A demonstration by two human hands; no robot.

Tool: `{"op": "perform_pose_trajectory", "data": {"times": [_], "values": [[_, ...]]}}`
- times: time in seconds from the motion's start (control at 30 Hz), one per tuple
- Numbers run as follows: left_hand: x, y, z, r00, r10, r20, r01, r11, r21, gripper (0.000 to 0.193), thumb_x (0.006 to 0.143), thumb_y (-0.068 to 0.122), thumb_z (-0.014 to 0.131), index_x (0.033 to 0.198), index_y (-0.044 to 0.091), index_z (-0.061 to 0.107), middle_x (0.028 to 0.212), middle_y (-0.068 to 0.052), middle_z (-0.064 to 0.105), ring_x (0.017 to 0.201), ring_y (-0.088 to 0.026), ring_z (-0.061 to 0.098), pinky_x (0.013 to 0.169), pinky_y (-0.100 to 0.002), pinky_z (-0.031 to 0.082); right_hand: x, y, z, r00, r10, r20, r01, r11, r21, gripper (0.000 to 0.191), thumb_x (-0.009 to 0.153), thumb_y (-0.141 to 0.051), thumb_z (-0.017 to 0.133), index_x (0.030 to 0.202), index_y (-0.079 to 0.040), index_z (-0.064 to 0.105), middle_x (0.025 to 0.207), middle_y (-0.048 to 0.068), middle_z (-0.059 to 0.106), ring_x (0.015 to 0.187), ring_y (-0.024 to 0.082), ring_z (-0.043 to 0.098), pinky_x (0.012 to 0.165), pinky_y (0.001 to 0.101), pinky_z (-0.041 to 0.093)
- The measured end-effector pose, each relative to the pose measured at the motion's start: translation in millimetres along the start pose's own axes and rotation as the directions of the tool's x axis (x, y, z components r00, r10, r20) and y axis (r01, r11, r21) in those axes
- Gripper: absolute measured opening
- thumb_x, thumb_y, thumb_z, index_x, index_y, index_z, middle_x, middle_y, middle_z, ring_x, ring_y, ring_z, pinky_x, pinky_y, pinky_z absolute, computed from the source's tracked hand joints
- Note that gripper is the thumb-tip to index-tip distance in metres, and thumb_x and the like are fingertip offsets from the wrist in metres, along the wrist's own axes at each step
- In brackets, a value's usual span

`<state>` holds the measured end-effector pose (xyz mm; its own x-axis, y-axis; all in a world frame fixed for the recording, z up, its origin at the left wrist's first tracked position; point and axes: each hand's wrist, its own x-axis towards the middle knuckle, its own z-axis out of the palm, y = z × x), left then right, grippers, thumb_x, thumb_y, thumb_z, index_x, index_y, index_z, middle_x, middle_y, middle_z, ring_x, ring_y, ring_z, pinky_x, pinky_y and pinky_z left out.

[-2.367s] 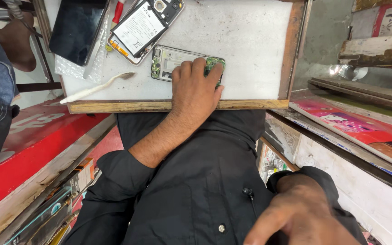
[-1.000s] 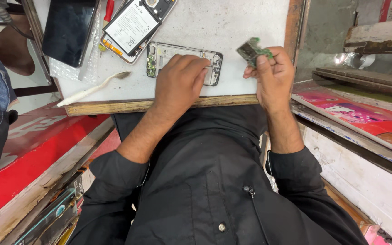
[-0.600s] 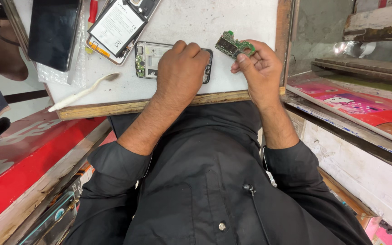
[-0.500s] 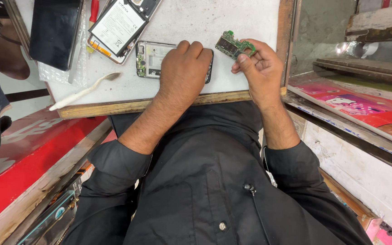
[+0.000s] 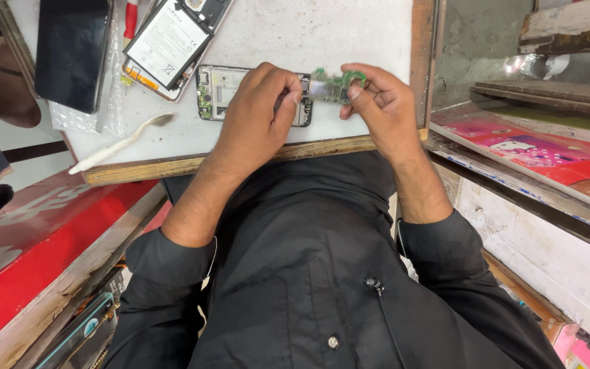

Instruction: The person assembles a disassembled smartphone on a workbench. They place a small circuit board into the phone frame, insert the main motherboard, and then place the battery into the device.

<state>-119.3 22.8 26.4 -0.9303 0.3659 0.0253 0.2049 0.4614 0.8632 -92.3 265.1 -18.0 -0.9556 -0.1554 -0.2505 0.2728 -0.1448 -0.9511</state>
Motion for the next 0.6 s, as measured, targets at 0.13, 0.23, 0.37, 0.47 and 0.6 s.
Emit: {"op": "perform_pose_trajectory", "data": {"times": [0.13, 0.23, 0.37, 0.47, 0.6], "values": [[-2.8, 5.6, -8.5, 0.995, 0.102, -0.007, -0.103, 0.993, -0.056, 0.005, 0.103, 0.007, 0.065, 0.106, 0.006, 0.060, 0.114, -0.012, 0.061, 0.111, -0.031, 0.060, 0.095, -0.043, 0.050, -1.6, -5.9, 5.9, 0.986, 0.086, 0.146, -0.075, 0.994, -0.077, 0.031, 0.108, -0.002, 0.062, 0.137, 0.006, 0.062, 0.101, 0.006, 0.068, 0.087, 0.011, 0.069, 0.079, 0.0258, 0.060], [0.1, 6.6, -1.6, 0.995, 0.103, 0.007, -0.103, 0.994, -0.025, 0.005, 0.102, 0.008, 0.065, 0.106, 0.006, 0.062, 0.112, -0.010, 0.062, 0.109, -0.031, 0.060, 0.093, -0.044, 0.050, -1.5, -7.1, 13.5, 0.975, 0.124, 0.182, -0.099, 0.985, -0.140, 0.027, 0.106, -0.002, 0.064, 0.132, 0.006, 0.064, 0.101, 0.006, 0.070, 0.086, 0.010, 0.069, 0.077, 0.0237, 0.059], [8.9, 2.7, 11.5, 0.997, 0.039, 0.066, -0.042, 0.998, 0.038, 0.003, 0.104, 0.012, 0.065, 0.104, 0.009, 0.065, 0.105, -0.006, 0.065, 0.102, -0.026, 0.062, 0.086, -0.041, 0.052, 1.4, -9.4, 17.3, 0.977, 0.138, 0.163, -0.106, 0.976, -0.191, 0.026, 0.105, -0.003, 0.065, 0.130, 0.006, 0.067, 0.098, 0.006, 0.072, 0.082, 0.009, 0.069, 0.074, 0.0230, 0.060], [11.0, -0.6, 17.3, 0.996, 0.011, 0.084, -0.017, 0.997, 0.075, 0.005, 0.105, 0.014, 0.065, 0.102, 0.009, 0.065, 0.102, -0.005, 0.065, 0.100, -0.024, 0.062, 0.082, -0.039, 0.053, 2.0, -10.7, 17.8, 0.980, 0.140, 0.138, -0.112, 0.974, -0.196, 0.025, 0.104, -0.003, 0.066, 0.128, 0.005, 0.068, 0.095, 0.006, 0.072, 0.080, 0.008, 0.070, 0.072, 0.0227, 0.060], [11.1, -3.1, 20.7, 0.997, 0.001, 0.074, -0.009, 0.994, 0.105, 0.006, 0.104, 0.015, 0.067, 0.102, 0.009, 0.065, 0.099, -0.004, 0.065, 0.098, -0.023, 0.061, 0.082, -0.039, 0.054, 2.8, -10.5, 19.0, 0.981, 0.142, 0.132, -0.114, 0.973, -0.199, 0.025, 0.104, -0.003, 0.067, 0.127, 0.005, 0.069, 0.094, 0.005, 0.073, 0.079, 0.007, 0.070, 0.071, 0.0219, 0.060]]}}
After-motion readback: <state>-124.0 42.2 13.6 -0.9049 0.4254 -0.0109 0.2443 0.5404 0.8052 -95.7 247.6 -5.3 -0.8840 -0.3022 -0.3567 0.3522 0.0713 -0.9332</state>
